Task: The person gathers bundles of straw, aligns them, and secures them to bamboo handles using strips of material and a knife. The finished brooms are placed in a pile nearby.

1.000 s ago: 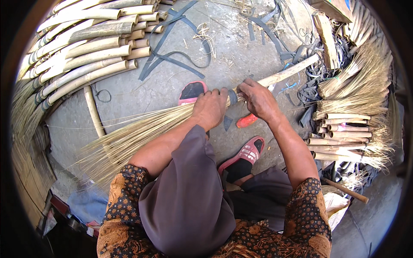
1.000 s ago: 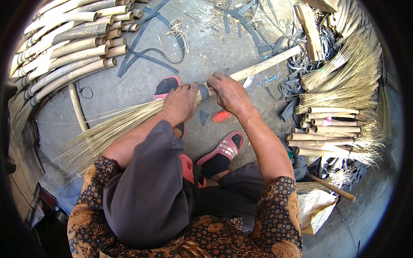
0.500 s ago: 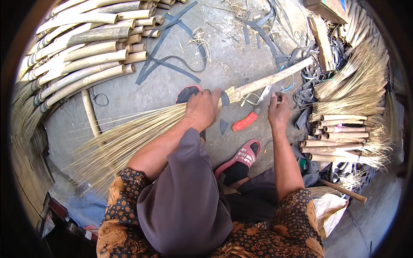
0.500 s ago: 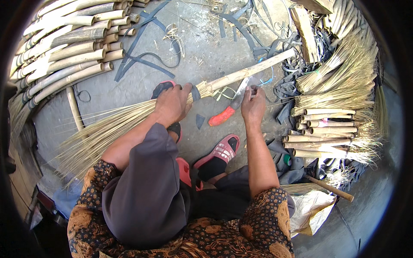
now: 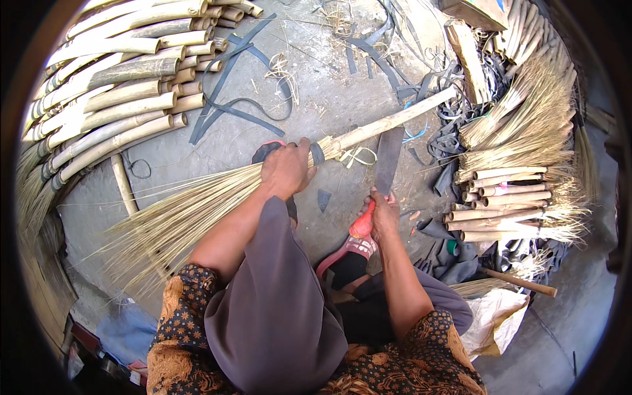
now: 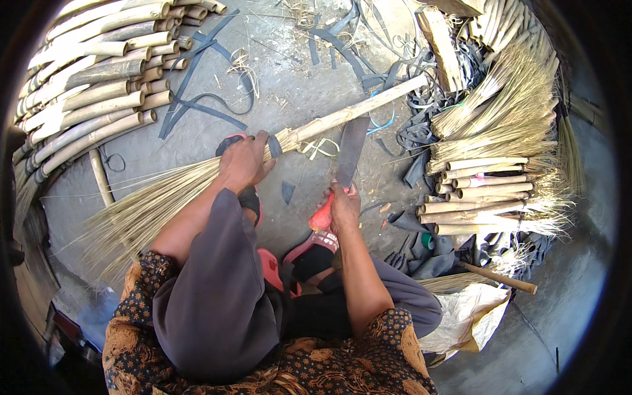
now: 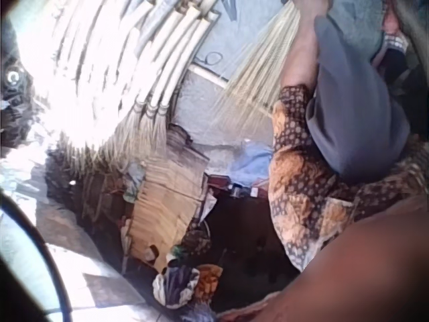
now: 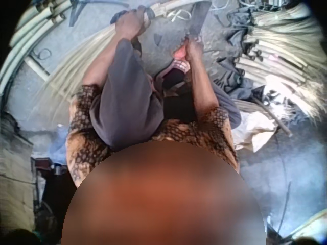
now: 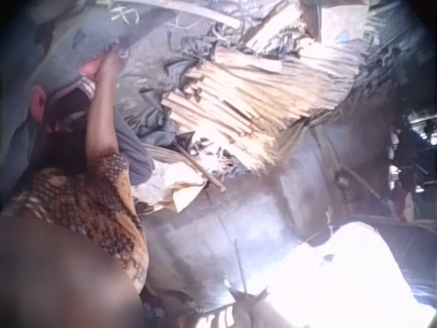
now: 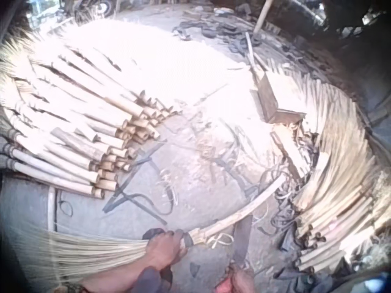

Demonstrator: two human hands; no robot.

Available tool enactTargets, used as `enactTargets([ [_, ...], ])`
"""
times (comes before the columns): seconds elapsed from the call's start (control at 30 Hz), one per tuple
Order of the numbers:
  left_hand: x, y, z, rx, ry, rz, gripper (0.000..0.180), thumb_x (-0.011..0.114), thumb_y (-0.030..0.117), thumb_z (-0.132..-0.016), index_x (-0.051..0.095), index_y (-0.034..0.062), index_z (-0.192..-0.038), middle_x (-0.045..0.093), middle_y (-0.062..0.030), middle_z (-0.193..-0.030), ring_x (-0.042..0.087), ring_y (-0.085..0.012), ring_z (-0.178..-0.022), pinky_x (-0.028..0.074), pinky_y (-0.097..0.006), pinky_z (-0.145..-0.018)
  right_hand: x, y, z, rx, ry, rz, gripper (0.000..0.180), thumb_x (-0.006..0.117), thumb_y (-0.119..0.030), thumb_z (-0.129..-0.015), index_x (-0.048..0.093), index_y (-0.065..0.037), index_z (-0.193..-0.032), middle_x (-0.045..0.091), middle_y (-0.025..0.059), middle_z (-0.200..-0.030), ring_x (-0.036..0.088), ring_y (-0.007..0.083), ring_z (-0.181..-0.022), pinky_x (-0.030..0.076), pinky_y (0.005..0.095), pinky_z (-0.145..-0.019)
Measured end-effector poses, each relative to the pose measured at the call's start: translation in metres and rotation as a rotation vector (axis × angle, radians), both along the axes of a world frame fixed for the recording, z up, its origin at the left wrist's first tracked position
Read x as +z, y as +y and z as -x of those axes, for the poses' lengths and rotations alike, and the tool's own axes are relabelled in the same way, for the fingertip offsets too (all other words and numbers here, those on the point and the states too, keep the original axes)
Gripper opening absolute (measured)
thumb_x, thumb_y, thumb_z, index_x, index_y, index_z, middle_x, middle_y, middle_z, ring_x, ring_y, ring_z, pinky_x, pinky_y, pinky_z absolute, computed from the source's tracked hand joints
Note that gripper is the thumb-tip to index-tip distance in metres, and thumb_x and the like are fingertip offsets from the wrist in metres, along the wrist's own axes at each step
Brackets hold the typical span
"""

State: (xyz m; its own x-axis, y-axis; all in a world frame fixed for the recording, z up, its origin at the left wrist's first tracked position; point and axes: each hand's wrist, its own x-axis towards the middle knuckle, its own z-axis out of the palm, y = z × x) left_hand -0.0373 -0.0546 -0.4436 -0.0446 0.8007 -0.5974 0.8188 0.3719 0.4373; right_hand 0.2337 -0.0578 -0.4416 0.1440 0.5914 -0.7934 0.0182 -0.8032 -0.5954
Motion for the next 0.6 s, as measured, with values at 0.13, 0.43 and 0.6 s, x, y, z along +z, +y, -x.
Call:
enactTargets([
  [0.13, -0.007, -0.003, -0.002, 0.012, 0.037, -0.058, 0.037, 0.074, 0.025, -0.092, 0.062, -0.0006, -0.116, 0.074, -0.0231, -0.108, 0.075, -0.0395, -0.1, 0.062, -0.045, -0.085, 0.059, -0.019, 0.017, 0.401, -0.384, -0.228, 0.02, 0.058, -0.025, -0.108, 0.061, -0.005, -0.106, 0.066, 0.0093, -0.081, 0.062, 0.0226, -0.06, 0.05, 0.0385, -0.06],
  [0.43, -0.018, -0.008, -0.004, 0.012, 0.056, -0.089, 0.025, 0.065, 0.013, -0.093, 0.064, -0.0002, -0.114, 0.075, -0.0221, -0.107, 0.076, -0.0369, -0.099, 0.062, -0.044, -0.085, 0.084, -0.01, 0.037, 0.923, -0.626, -0.93, 0.026, 0.054, -0.026, -0.11, 0.06, -0.001, -0.111, 0.063, 0.0113, -0.071, 0.068, 0.0241, -0.063, 0.052, 0.0385, -0.06],
  [0.6, -0.024, -0.015, -0.01, -0.047, 0.081, -0.17, 0.026, 0.058, 0.006, -0.095, 0.061, 0.0006, -0.12, 0.072, -0.0223, -0.114, 0.074, -0.0366, -0.106, 0.059, -0.043, -0.091, 0.074, 0.003, 0.024, 1.185, -0.802, -0.387, 0.025, 0.056, -0.024, -0.106, 0.059, 0.0, -0.113, 0.069, 0.0284, -0.088, 0.068, 0.0502, -0.081, 0.054, 0.0534, -0.072],
])
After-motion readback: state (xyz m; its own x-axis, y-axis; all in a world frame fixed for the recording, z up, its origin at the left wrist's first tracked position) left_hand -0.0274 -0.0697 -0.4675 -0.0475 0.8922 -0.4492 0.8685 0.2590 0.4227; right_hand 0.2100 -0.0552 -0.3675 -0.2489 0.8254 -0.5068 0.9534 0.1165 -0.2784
